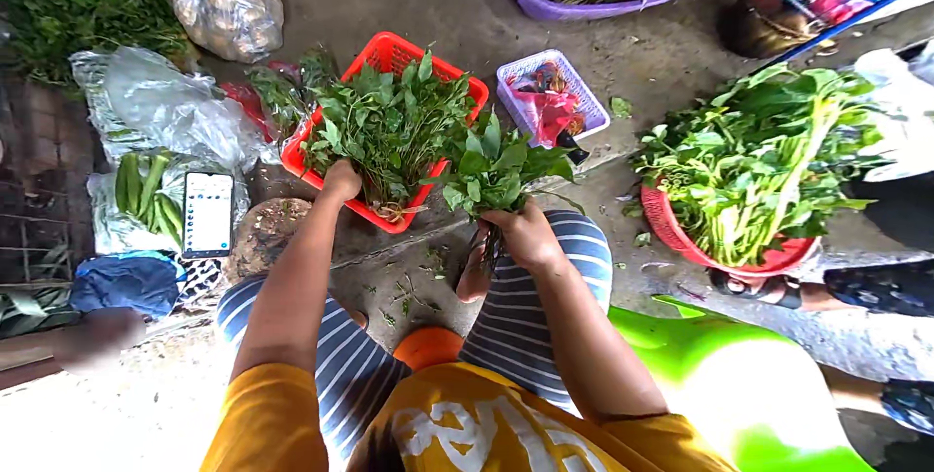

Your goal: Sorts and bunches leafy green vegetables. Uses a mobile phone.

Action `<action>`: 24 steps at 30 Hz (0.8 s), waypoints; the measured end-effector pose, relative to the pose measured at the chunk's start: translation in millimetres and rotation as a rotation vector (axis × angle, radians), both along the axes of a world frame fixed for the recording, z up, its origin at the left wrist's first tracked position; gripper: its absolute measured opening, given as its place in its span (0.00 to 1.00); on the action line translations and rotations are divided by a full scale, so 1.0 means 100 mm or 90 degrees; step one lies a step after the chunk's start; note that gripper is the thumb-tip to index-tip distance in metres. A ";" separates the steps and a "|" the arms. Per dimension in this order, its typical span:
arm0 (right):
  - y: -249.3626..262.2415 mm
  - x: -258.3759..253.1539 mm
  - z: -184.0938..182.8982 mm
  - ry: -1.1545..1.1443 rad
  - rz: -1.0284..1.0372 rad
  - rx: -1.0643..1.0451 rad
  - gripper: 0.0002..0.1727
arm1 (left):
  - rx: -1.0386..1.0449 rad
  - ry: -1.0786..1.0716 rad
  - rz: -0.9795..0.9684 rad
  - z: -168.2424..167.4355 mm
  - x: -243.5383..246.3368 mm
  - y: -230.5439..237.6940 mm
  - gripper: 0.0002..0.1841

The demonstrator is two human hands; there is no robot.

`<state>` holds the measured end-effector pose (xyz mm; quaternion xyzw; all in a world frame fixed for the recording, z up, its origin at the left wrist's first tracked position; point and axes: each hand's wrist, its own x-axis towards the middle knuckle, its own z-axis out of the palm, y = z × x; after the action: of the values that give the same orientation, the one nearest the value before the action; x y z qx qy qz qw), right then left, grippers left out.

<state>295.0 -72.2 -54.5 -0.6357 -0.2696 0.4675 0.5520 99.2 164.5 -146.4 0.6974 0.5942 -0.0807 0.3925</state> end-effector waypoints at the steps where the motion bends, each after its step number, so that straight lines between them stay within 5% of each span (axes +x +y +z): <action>1: 0.00 0.00 0.00 0.000 0.000 0.000 0.09 | -0.030 -0.068 0.071 -0.10 0.00 0.01 0.23; 6: -0.02 0.00 0.01 -0.002 0.005 0.004 0.09 | -0.122 -0.292 0.347 -0.14 0.10 -0.01 0.25; 12: -0.08 0.05 -0.02 0.007 -0.005 0.022 0.08 | -0.168 -0.394 0.414 0.13 0.06 0.04 0.14; 20: -0.12 0.08 0.04 -0.002 0.005 0.038 0.08 | -0.182 -0.612 0.385 0.85 -0.17 -0.16 0.09; 24: -0.12 0.06 0.07 0.011 -0.009 0.040 0.07 | -0.077 -0.666 0.252 1.14 -0.28 -0.58 0.27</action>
<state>300.7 -83.9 -47.6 -0.6159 -0.2745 0.4604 0.5774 71.7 106.0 -32.0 0.4963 0.4341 0.3172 0.6817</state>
